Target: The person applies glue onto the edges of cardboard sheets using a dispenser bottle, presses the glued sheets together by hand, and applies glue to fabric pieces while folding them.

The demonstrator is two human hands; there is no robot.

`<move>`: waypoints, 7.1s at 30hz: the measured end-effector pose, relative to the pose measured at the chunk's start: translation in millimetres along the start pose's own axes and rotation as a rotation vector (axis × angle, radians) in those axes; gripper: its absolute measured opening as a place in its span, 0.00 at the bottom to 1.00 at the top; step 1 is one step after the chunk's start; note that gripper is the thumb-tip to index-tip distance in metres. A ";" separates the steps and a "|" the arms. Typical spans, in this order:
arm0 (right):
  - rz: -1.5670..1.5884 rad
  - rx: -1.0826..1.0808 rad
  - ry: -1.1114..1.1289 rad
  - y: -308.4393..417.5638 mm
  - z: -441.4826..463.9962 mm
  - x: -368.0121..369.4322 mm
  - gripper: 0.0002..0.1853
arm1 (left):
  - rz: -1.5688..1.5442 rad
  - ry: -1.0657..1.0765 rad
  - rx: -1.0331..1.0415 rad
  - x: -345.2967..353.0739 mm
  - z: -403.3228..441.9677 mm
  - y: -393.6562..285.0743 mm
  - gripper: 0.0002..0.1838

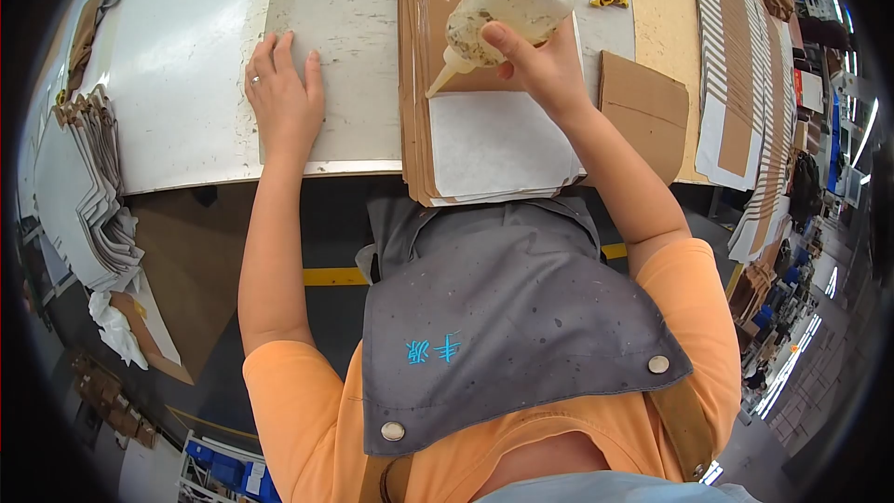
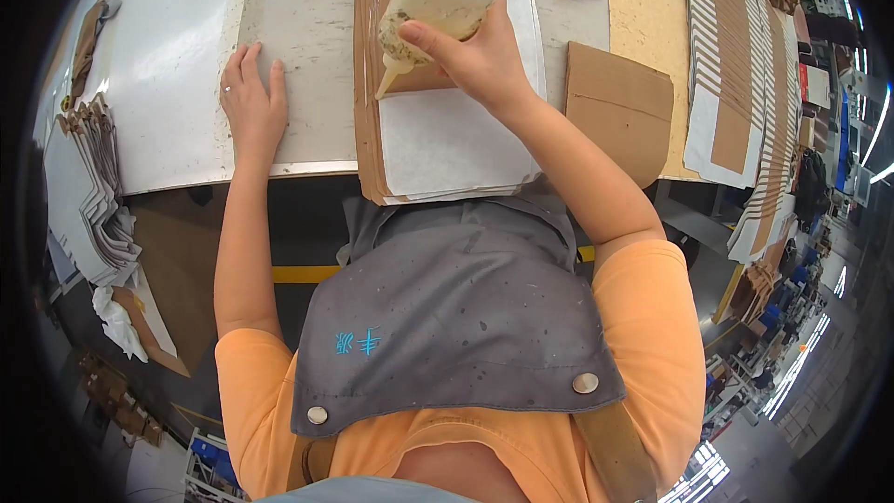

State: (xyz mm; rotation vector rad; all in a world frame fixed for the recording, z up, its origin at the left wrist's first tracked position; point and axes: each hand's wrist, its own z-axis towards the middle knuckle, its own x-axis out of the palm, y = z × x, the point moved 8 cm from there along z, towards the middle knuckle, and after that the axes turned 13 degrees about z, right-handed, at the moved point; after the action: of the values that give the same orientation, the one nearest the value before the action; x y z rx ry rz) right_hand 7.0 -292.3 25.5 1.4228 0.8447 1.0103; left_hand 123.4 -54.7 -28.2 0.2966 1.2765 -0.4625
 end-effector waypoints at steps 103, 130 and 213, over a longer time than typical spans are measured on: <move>-1.140 -0.331 0.169 -31.9 86.9 40.5 0.20 | -0.554 -0.106 0.285 25.6 85.6 -91.7 0.16; -1.249 -0.329 0.185 -28.8 68.7 47.4 0.19 | -0.428 -0.140 0.292 27.5 84.0 -96.6 0.17; -0.833 -0.304 0.203 5.6 107.1 28.2 0.30 | -0.504 -0.122 0.284 24.2 87.3 -96.0 0.17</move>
State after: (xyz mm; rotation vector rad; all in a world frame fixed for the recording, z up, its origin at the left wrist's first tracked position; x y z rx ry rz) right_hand 116.5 -307.2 35.2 0.6025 1.2277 0.5945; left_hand 155.6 -182.6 -23.9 0.1772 1.1602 -1.0816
